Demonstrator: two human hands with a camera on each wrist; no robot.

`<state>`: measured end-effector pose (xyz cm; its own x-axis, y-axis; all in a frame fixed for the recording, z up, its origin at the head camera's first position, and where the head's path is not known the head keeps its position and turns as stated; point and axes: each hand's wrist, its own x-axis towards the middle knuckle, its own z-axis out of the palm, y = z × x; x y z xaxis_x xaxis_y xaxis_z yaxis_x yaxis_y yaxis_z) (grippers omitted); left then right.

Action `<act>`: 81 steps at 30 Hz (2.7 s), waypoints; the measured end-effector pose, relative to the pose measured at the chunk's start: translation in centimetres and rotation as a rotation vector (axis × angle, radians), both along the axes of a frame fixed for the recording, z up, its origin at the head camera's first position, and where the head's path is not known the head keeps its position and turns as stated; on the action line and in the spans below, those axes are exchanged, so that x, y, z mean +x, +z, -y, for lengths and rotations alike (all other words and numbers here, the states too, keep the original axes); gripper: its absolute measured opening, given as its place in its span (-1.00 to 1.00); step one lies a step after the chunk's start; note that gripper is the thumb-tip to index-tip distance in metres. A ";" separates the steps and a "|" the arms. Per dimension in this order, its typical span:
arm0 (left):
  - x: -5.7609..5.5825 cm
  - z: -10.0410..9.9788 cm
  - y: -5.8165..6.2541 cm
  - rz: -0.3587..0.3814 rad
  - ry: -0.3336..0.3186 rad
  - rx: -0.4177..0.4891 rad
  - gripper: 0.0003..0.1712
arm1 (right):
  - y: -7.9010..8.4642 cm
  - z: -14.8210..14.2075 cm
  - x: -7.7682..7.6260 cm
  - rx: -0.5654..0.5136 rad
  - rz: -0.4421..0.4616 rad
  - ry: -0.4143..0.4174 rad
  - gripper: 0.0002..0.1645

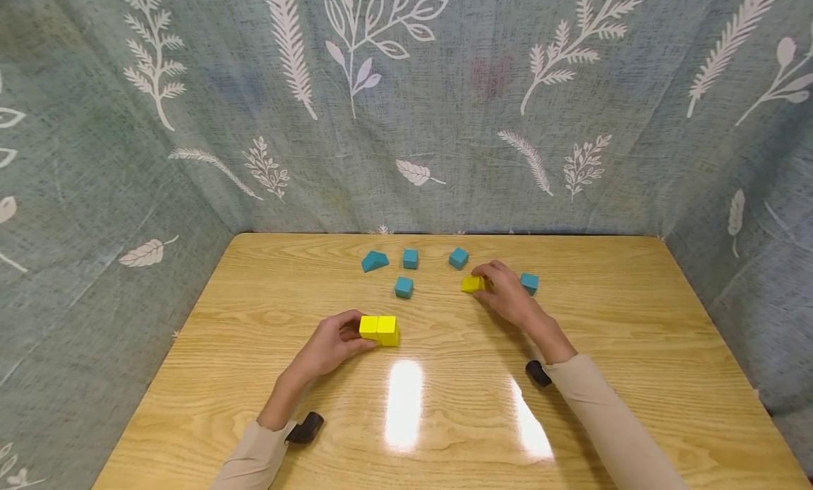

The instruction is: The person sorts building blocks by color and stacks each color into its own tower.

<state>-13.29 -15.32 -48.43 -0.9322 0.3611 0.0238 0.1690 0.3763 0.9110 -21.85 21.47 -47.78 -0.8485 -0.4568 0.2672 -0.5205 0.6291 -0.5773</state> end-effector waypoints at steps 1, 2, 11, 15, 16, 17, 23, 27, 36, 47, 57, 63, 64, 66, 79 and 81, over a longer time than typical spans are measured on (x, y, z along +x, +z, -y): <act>0.0 0.0 0.0 0.002 0.001 0.000 -0.68 | 0.0 0.1 0.1 -0.005 -0.003 0.001 -0.59; 0.0 0.0 0.0 0.003 0.002 0.001 -0.67 | -0.1 0.2 0.2 -0.010 -0.009 0.003 -0.58; 0.0 0.0 -0.1 0.015 0.007 0.010 -0.68 | 0.7 1.4 1.5 -0.060 0.040 0.027 -0.60; 0.0 0.1 0.0 0.017 0.005 0.017 -0.68 | 1.2 2.3 2.0 -0.077 0.048 0.041 -0.59; 0.0 0.1 0.0 0.018 0.004 0.020 -0.68 | 1.3 2.6 2.1 -0.081 0.046 0.048 -0.59; 0.0 0.1 0.0 0.018 0.003 0.023 -0.68 | 1.4 2.8 2.3 -0.086 0.043 0.055 -0.59; 0.0 0.0 -0.1 0.025 0.000 0.021 -0.67 | 2.3 4.5 3.1 -0.121 0.009 0.118 -0.60; 0.0 -0.1 -0.1 0.025 -0.004 0.019 -0.66 | 2.7 5.6 3.7 -0.162 -0.018 0.166 -0.59; 0.0 -0.1 0.0 0.018 -0.002 0.027 -0.68 | 3.7 8.3 4.4 -0.193 -0.017 0.257 -0.56; -0.1 -0.1 0.1 0.007 -0.005 0.004 -0.67 | 4.3 11.4 4.9 -0.169 0.064 0.330 -0.60; -0.3 -0.2 0.3 0.028 -0.018 0.008 -0.69 | 3.9 13.2 5.1 -0.121 -0.006 0.392 -0.62; -0.3 -0.1 0.2 0.004 -0.034 0.023 -0.68 | 3.7 13.7 5.3 -0.118 0.010 0.399 -0.62; -0.3 -0.1 0.2 0.007 -0.033 0.025 -0.68 | 3.8 13.8 5.3 -0.118 0.016 0.398 -0.62; -0.3 -0.1 0.2 0.006 -0.033 0.027 -0.68 | 3.8 13.8 5.3 -0.120 0.026 0.394 -0.62; -0.1 -0.2 0.3 0.016 -0.025 0.046 -0.67 | 3.5 13.9 5.2 -0.132 0.026 0.405 -0.61; -0.1 -0.2 0.3 0.019 -0.026 0.049 -0.67 | 3.5 13.8 5.1 -0.139 0.017 0.410 -0.61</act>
